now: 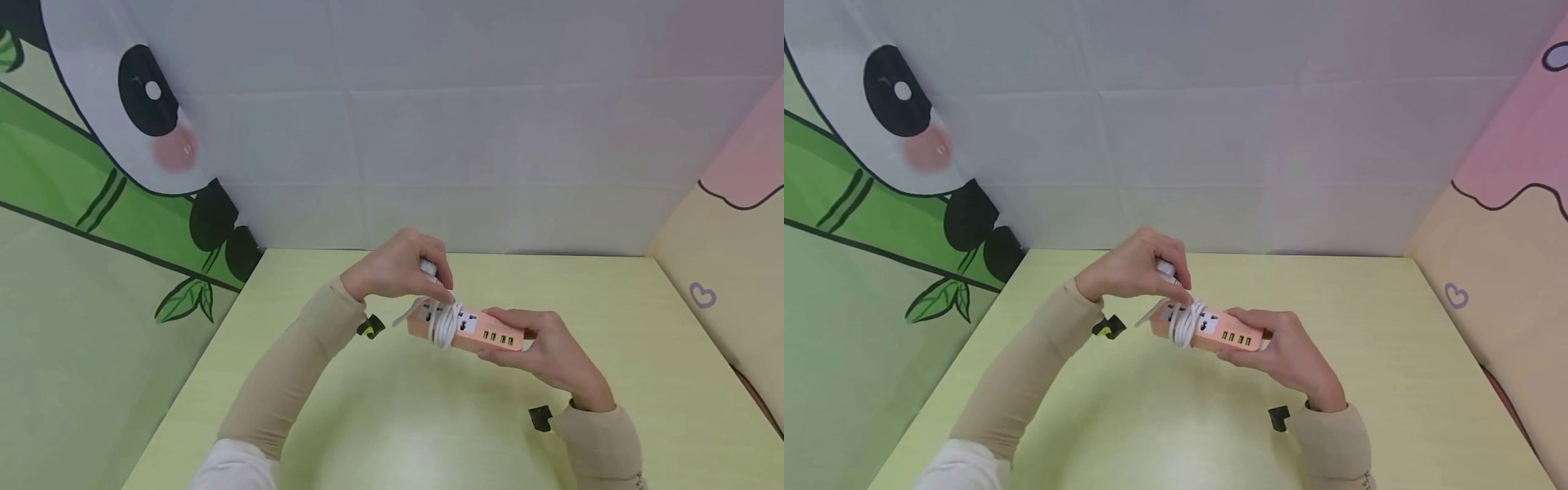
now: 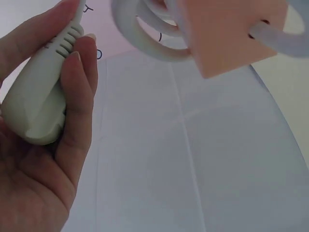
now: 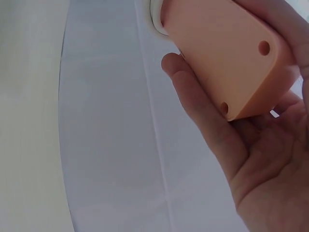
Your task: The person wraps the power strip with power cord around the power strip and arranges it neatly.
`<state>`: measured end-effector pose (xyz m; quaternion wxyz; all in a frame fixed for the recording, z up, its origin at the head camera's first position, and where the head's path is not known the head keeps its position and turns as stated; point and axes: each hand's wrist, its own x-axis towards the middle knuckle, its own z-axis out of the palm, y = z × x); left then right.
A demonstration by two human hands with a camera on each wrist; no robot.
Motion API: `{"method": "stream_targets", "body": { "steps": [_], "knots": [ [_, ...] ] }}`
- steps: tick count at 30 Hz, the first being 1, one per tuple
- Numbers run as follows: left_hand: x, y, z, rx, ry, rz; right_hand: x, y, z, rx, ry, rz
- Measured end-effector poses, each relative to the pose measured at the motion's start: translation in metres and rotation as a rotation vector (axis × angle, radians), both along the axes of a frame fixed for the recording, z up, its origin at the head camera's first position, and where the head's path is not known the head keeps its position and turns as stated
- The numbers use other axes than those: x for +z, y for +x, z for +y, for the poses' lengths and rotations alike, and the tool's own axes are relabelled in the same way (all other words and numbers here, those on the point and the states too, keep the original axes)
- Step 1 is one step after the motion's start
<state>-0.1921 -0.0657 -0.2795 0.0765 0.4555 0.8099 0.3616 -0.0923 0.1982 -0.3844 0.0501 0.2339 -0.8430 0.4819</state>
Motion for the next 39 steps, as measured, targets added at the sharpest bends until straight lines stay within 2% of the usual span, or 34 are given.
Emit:
{"method": "stream_targets", "body": {
  "steps": [6, 13, 21, 30, 39],
  "knots": [
    [-0.010, -0.008, -0.002, 0.017, 0.003, -0.056, 0.000, 0.000, 0.001, 0.010, -0.008, -0.001],
    [-0.029, -0.019, -0.002, 0.061, -0.024, -0.132, -0.001, 0.000, 0.002, 0.012, -0.018, -0.015],
    [-0.046, -0.029, 0.001, 0.046, -0.022, -0.225, -0.004, -0.003, 0.003, 0.037, -0.046, -0.016],
    [-0.056, -0.034, -0.002, 0.031, -0.030, -0.300, -0.005, -0.002, 0.001, 0.049, -0.047, -0.021],
    [-0.057, -0.037, -0.002, 0.023, -0.056, -0.311, -0.002, -0.001, -0.002, 0.060, -0.037, -0.012]
  ]
}}
